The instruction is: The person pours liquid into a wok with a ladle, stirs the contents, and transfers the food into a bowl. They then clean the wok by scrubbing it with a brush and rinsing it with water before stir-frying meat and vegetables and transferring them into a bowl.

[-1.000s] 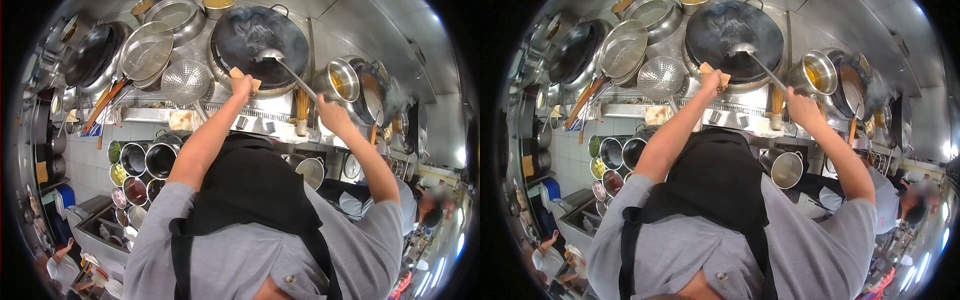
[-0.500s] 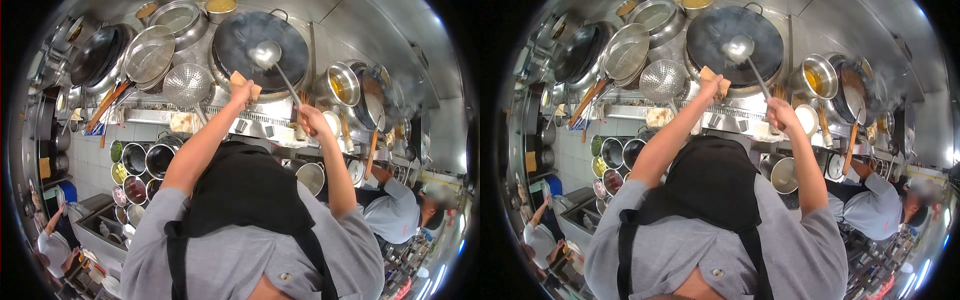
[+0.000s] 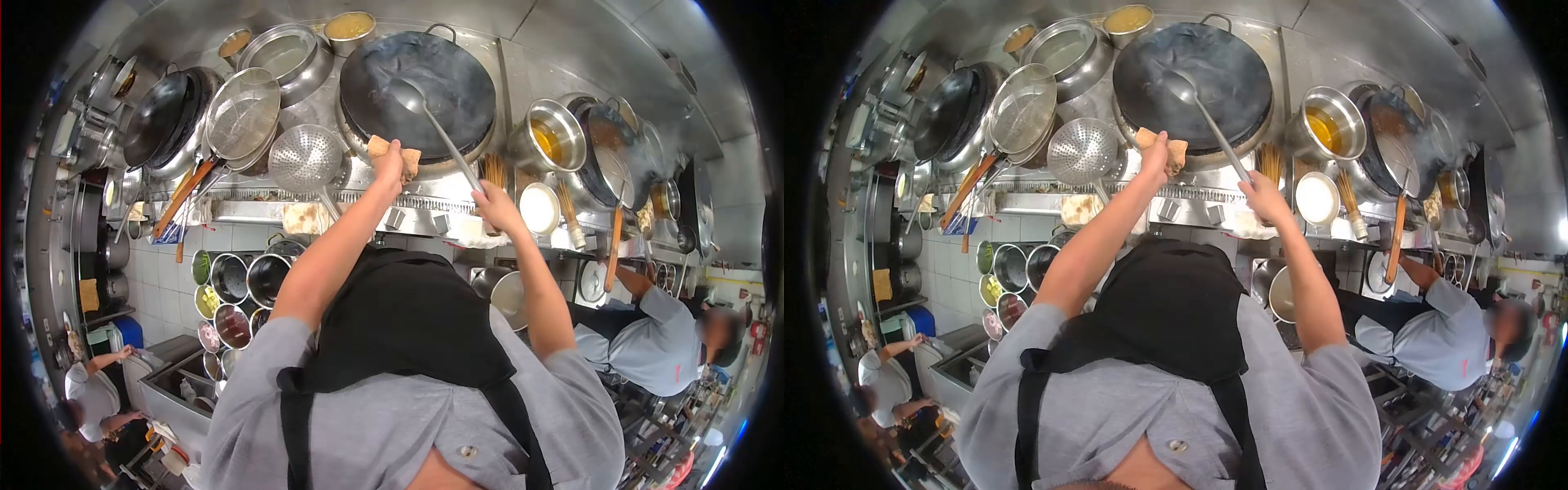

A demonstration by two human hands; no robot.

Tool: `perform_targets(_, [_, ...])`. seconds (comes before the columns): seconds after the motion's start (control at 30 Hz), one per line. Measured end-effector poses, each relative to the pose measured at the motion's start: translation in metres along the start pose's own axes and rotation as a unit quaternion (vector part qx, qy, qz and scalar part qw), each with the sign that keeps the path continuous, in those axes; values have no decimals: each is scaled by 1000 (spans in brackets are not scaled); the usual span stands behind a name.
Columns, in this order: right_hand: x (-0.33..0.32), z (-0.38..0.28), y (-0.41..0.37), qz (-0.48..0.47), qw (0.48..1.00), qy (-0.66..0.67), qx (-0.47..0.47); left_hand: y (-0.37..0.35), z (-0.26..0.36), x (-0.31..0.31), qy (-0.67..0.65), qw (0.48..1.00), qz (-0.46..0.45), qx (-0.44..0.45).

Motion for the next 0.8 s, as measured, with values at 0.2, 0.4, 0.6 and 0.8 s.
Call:
perform_targets(0.2, [-2, 2, 21, 125, 978, -166, -16, 14, -5, 11, 37, 999, 40, -3])
perform_targets(0.4, [34, -64, 71, 71, 996, 5, 55, 50, -23, 3, 76, 996, 15, 41])
perform_targets(0.6, [-8, -57, 26, 24, 982, -177, -62, 65, -31, -3, 103, 993, 25, 60])
perform_targets(0.8, [-65, -37, -42, 18, 968, -252, 14, -4, 3, -13, 119, 985, 13, 121])
Point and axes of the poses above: each hand's wrist, its own y-axis towards the middle knuckle, its own x-axis out of the palm, z = x × y, the point moved 2 cm from there along y, towards the middle knuckle, and after that the axes turned 2 degrees about y, right-handed, at the moved point
